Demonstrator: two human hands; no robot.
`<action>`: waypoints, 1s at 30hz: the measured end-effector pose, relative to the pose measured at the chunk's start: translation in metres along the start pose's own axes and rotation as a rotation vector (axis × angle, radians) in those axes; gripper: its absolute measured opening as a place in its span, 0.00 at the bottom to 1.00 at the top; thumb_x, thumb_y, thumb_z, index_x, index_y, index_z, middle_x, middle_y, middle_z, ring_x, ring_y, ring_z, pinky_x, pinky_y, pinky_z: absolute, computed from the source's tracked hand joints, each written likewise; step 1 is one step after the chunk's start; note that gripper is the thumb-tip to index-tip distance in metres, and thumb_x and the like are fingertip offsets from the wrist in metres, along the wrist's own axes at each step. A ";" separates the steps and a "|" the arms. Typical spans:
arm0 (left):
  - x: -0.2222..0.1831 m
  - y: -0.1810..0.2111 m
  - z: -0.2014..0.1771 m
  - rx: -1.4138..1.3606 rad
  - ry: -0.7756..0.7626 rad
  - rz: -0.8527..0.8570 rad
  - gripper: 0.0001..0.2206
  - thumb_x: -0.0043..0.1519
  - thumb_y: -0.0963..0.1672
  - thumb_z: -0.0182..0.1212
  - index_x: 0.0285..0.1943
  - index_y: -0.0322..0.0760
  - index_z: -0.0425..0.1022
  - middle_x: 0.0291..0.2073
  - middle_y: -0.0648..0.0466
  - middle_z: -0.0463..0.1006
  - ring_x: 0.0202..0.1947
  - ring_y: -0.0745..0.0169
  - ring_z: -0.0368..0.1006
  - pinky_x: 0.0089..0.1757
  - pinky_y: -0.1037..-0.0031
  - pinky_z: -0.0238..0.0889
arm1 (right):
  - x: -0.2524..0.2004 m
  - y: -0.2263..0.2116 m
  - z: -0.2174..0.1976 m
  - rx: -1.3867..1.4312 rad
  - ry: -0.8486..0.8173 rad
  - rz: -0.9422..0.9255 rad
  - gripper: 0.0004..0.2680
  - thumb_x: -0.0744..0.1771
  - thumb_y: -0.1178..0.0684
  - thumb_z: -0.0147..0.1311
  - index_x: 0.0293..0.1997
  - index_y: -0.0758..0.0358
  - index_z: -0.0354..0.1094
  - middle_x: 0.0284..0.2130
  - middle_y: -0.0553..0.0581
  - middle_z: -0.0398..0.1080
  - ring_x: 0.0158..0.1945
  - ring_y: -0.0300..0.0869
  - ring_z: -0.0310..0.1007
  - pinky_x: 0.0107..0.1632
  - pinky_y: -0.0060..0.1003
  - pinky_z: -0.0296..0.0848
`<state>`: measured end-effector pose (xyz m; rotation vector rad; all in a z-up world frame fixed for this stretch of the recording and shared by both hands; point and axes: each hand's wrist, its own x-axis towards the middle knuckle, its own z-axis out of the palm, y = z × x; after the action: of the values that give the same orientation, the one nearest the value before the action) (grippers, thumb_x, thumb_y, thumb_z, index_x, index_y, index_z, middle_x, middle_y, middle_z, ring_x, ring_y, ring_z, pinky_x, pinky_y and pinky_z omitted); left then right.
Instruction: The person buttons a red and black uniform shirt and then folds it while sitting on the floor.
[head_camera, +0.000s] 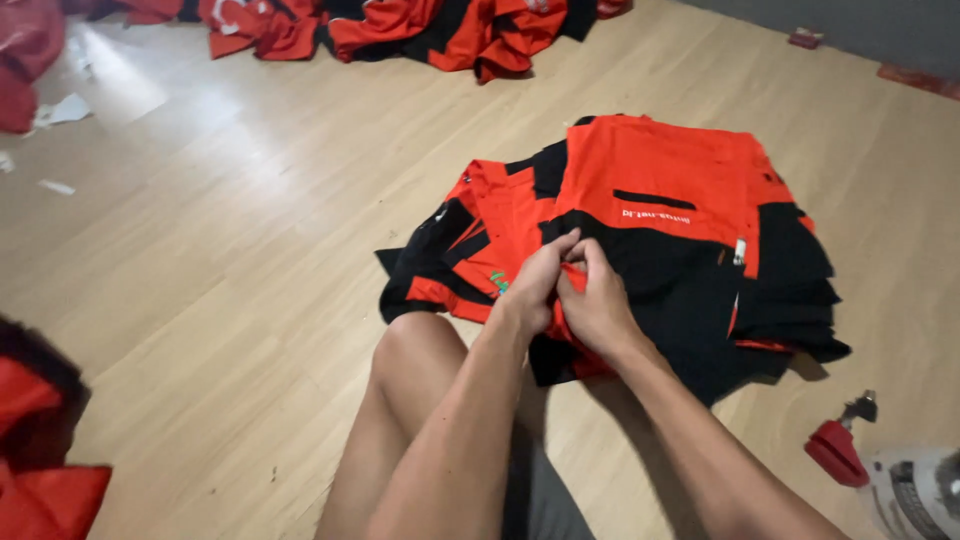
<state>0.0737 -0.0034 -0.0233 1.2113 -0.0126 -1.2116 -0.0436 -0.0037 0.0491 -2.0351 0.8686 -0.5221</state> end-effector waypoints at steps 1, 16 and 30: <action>-0.012 0.002 -0.011 -0.016 0.023 -0.002 0.23 0.65 0.55 0.59 0.51 0.32 0.78 0.38 0.45 0.79 0.40 0.48 0.78 0.41 0.55 0.75 | -0.002 0.003 0.010 0.219 -0.096 0.043 0.10 0.67 0.55 0.52 0.54 0.59 0.66 0.46 0.68 0.77 0.53 0.57 0.75 0.55 0.52 0.72; -0.173 0.108 -0.124 0.225 0.250 0.200 0.22 0.58 0.43 0.70 0.60 0.26 0.75 0.46 0.32 0.80 0.41 0.34 0.82 0.38 0.45 0.78 | -0.024 -0.075 0.004 -0.073 -0.220 -0.257 0.21 0.61 0.49 0.64 0.60 0.35 0.71 0.56 0.48 0.69 0.61 0.46 0.69 0.61 0.47 0.71; -0.445 0.228 -0.312 1.230 0.922 0.107 0.30 0.49 0.57 0.73 0.61 0.52 0.81 0.50 0.59 0.80 0.48 0.62 0.73 0.47 0.70 0.63 | -0.105 -0.170 0.110 -0.313 -0.712 -0.406 0.34 0.59 0.32 0.61 0.74 0.42 0.53 0.56 0.58 0.72 0.61 0.47 0.73 0.62 0.39 0.67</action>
<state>0.2209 0.4949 0.2547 2.7100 -0.1504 -0.3523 0.0211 0.2020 0.1232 -2.4484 0.1065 0.1597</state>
